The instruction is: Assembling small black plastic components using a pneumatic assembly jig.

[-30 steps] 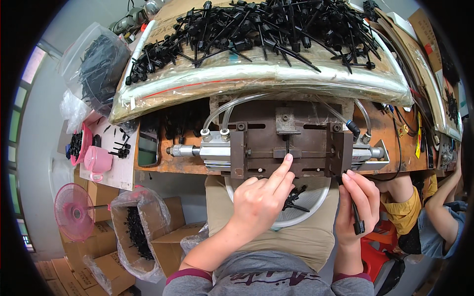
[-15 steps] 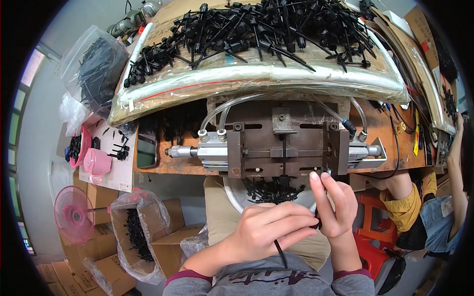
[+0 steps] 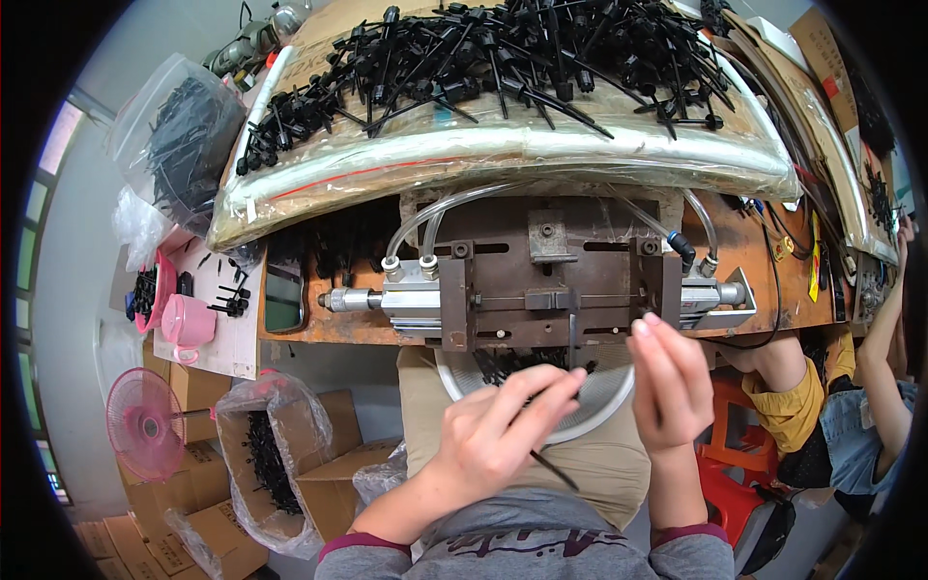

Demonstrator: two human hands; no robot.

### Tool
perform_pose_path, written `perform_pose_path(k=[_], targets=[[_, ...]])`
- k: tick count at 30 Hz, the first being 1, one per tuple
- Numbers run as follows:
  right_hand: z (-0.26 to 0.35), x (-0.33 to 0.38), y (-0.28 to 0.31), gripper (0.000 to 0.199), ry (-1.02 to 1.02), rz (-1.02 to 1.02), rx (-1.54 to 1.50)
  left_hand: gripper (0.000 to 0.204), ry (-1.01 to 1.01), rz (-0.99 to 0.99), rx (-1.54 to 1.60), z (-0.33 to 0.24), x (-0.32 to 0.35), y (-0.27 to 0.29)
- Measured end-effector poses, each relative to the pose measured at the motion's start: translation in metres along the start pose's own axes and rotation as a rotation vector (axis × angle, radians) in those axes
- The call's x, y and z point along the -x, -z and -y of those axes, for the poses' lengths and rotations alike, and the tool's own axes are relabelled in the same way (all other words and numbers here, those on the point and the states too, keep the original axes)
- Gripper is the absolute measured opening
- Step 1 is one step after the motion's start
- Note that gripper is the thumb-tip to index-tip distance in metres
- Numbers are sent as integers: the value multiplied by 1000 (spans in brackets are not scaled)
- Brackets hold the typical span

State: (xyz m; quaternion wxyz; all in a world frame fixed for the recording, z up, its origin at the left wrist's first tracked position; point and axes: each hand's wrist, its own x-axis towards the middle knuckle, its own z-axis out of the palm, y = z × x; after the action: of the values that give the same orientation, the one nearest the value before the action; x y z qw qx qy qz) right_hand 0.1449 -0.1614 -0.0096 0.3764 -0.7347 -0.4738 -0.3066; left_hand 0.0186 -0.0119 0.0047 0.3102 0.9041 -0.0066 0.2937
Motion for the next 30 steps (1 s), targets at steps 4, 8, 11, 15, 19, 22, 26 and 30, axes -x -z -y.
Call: perform_pose_path(k=[4,8,11,15,19,22,26,30], targets=[[-3,-1,7,27,-155,-91,-44,30,29,95,-196,14,-3,-9],[1,0,18,30,-141,-22,-167,28,-137,74,-284,27,-4,-22],[5,5,17,32,-231,-68,-284,31,-170,62,-349,35,-7,-35],[5,26,9,28,-221,-175,-344,21,-226,13,-329,50,3,-62],[15,32,5,24,-205,-216,-407,14,-51,-153,-278,40,7,-66],[25,36,19,22,-240,-233,-424,17,-125,-10,-387,22,3,-55],[32,35,31,20,-274,-255,-479,10,-114,-44,-180,24,4,-46],[43,43,37,9,-532,-82,-678,4,-57,-202,34,4,4,-26]])
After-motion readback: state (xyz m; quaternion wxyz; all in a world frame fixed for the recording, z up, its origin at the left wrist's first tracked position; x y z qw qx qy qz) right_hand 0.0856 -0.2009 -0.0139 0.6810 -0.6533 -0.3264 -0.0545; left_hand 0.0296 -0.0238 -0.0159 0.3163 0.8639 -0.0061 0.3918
